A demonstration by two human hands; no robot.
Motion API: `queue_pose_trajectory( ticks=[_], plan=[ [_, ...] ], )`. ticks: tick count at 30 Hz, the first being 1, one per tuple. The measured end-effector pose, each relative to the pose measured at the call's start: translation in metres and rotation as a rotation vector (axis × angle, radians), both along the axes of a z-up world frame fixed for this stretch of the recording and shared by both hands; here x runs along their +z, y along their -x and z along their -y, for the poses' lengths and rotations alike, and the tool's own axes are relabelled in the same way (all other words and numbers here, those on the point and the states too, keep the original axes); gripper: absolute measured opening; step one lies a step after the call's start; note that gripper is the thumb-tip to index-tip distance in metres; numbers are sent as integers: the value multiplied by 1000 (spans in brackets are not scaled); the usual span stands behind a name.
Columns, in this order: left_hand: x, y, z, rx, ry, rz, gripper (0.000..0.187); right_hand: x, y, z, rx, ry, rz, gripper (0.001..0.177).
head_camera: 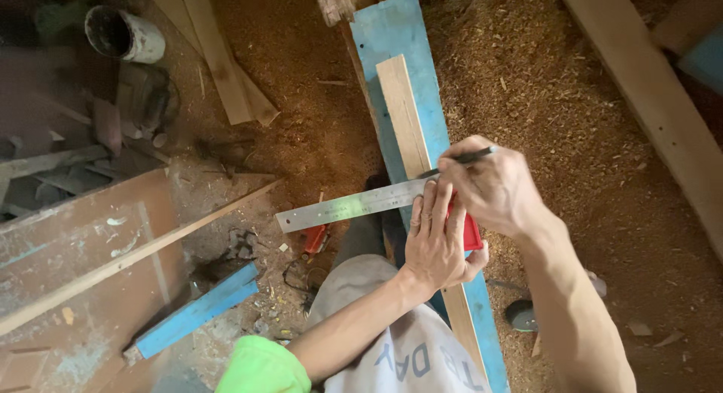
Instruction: The person uses a red try square and a pencil to mark precise lines on a long wooden plank. They repeatedly position the square at different intervals along the plank, draw lines, and occasionally flip the plank to mark the opposite side. The person also briefly handles a smaller wooden strip, placing it on the plank to check alignment.
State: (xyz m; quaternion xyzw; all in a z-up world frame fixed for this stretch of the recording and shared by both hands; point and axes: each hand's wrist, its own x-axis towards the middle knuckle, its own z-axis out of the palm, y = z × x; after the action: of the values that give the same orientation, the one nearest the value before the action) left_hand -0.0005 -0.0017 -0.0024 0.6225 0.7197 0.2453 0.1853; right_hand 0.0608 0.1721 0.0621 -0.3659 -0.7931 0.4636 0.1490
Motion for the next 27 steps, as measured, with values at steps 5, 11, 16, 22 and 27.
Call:
queue_pose_trajectory(
  ticks=[5,11,16,22,27],
  plan=[
    [0,4,0,3,-33,-7,88,11,-36,-20,-141,-237,154,16],
    [0,10,-6,2,-22,-13,90,1,-51,-19,-341,35,182,22],
    [2,11,-6,1,-31,-18,90,-22,-52,3,-473,190,58,26],
    [1,13,-4,0,-27,-5,95,-43,-46,29,-288,508,2,12],
    [1,12,-1,3,-26,46,101,-52,-40,45,-292,505,-39,21]
  ],
)
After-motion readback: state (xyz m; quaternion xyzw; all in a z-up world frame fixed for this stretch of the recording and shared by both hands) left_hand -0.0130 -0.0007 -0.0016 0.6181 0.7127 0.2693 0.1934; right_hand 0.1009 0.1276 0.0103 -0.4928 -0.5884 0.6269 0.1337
